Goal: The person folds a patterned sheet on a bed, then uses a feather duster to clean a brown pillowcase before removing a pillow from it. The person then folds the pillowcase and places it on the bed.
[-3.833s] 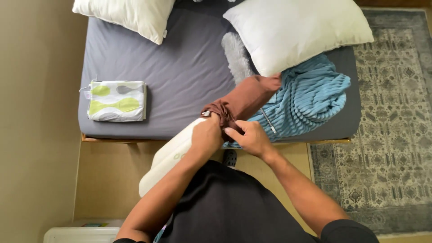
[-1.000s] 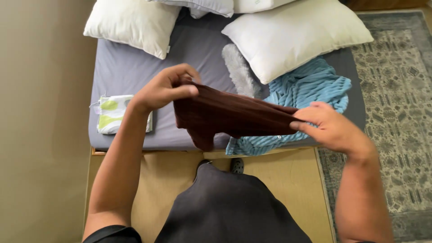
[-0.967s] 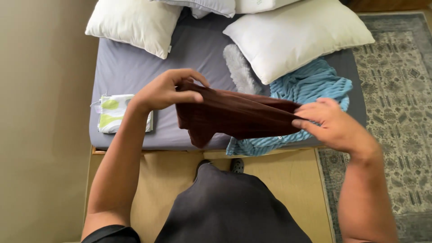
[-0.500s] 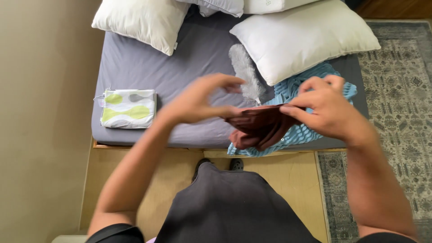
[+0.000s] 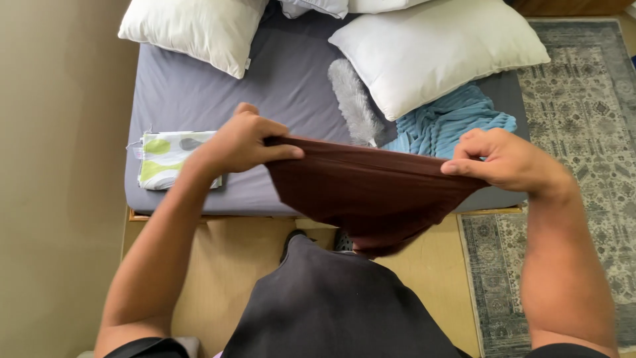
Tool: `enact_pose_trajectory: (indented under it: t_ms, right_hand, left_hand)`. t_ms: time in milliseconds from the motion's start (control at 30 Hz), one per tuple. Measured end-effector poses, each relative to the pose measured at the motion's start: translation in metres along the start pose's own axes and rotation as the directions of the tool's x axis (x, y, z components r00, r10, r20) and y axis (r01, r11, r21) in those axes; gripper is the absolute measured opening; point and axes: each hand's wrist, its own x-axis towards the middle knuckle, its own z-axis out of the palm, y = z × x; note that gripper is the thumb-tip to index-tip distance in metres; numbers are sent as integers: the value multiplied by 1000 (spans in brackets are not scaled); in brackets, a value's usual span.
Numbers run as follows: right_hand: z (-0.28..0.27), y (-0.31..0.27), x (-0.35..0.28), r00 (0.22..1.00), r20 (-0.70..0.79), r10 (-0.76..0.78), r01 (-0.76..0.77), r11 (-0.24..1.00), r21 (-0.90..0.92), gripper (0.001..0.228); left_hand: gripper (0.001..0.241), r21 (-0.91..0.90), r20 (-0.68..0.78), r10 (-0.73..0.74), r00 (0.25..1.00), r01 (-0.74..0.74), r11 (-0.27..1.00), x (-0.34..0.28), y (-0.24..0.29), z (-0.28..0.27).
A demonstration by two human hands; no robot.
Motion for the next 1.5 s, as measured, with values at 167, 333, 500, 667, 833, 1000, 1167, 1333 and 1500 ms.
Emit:
enact_pose_trajectory:
  t_ms: [167, 333, 500, 667, 833, 1000, 1167, 1333, 1500]
  right_hand:
    - [-15, -32, -4, 990, -58, -129, 118, 981, -154, 26]
    - [-15, -47, -5, 897, -220, -385, 201, 795, -573, 16]
    - [-12, -33, -11, 913, -388, -123, -57, 905, -422, 21]
    - [-11, -39, -22, 874, -484, -55, -106, 948, -301, 17]
    - [-6, -38, -22, 855, -518, -26, -11, 998, -68, 11]
    - [-9, -49, -18, 899, -438, 29, -46, 999, -29, 16]
    - [-12, -51, -17, 955, -294, 29, -87, 978, -189, 19]
    - [-7, -29, 4, 921, -356, 159, -248, 943, -220, 22]
    - [20, 4, 100, 886, -462, -30, -87, 969, -231, 29]
  left_hand:
    - [35, 78, 34, -80, 996, 78, 994, -9, 12, -36]
    - [17, 383, -70, -272, 960, 278, 881, -29, 35, -46]
    - [17, 526, -264, -28, 964, 168, 833, -37, 48, -54]
    - [18, 372, -299, -23, 954, 138, 918, -55, 40, -60]
    - [19, 22, -319, -170, 932, 187, 982, -68, 54, -59]
    - [17, 118, -298, -164, 941, 206, 971, -71, 48, -52]
    - [18, 251, -259, -123, 958, 190, 949, -80, 37, -43]
    - [19, 19, -319, -178, 931, 195, 981, -82, 15, -32]
    - [24, -181, -445, -272, 853, 212, 960, -40, -59, -6]
